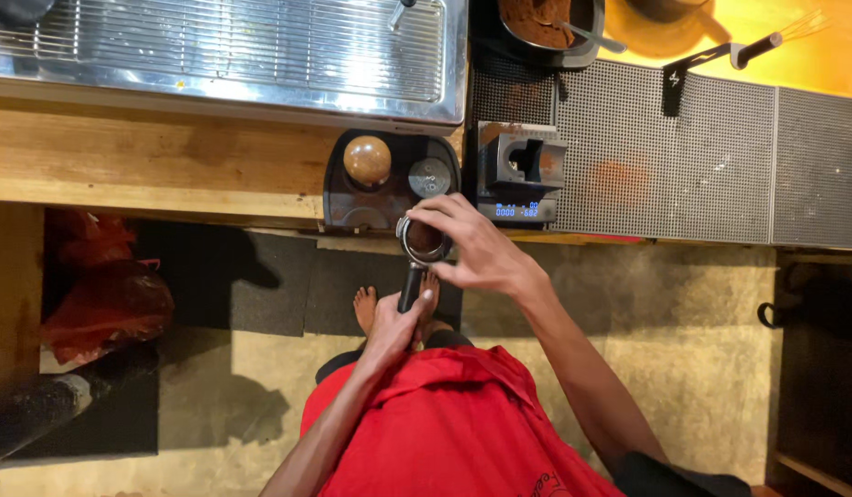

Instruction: The person prepares espresso by tamping coffee grounds in a portafilter, locking it into the machine, and brewing into a cup. They then remove the portafilter, wipe it with a cloth, and repeat the process by scooping fresh grounds from a container onto a scale.

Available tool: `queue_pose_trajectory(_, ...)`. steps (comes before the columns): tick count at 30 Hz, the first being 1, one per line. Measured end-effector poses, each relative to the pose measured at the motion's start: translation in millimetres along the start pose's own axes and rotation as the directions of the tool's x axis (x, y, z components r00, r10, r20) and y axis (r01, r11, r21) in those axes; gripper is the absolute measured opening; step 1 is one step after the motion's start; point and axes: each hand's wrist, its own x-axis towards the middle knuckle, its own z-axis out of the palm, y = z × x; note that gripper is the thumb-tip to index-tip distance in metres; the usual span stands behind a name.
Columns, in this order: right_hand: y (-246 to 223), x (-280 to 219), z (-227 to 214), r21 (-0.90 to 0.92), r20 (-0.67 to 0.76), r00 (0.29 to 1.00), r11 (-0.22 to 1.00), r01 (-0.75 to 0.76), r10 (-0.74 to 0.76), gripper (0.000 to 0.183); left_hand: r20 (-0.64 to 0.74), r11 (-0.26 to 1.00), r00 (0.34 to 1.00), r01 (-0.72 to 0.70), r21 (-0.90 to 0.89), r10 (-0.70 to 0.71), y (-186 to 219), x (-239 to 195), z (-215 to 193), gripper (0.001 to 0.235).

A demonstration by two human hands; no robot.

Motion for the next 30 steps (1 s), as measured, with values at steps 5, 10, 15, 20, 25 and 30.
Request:
queue_pose_trajectory(5,17.5,-56.1,-69.6,-0.005,-0.392,0.906,0.985,-0.173,0.157,0.069,-0.028,0.999,0.999,0.034,-0.008,-0.034,-2.7,2.5,3.4,0.059)
queue_pose_trajectory(10,132.2,-97.8,-103.0,0.020,-0.523,0.711,0.841,-0.540,0.469,0.048,-0.007,0.999,1.000,0.006,0.042,-0.006,-16.0,12.4,3.7,0.068)
queue_pose_trajectory(15,134.6,-104.0,-87.3,-0.138,-0.691,0.688,0.893,-0.427,0.222,0.017,-0.029,1.000,0.999,0.023,0.014,-0.023,-16.0,13.5,11.1,0.067)
queue_pose_trajectory(20,111.9,-130.5,-76.8,-0.045,-0.795,0.569,0.915,-0.401,0.211,0.022,-0.041,0.999,0.999,0.013,0.050,-0.011,-17.2,14.3,9.0,0.067)
queue_pose_trajectory(25,83.8,-125.7,-102.6,-0.017,-0.823,0.512,0.890,-0.456,0.247,0.012,-0.018,0.997,1.000,0.020,0.071,-0.019,-25.3,15.5,8.8,0.068)
queue_pose_trajectory(30,21.1,-35.3,-99.0,-0.286,-0.517,0.854,0.952,-0.111,-0.056,0.029,-0.011,0.999,1.000,0.010,0.044,-0.009,-24.1,15.6,5.9,0.068)
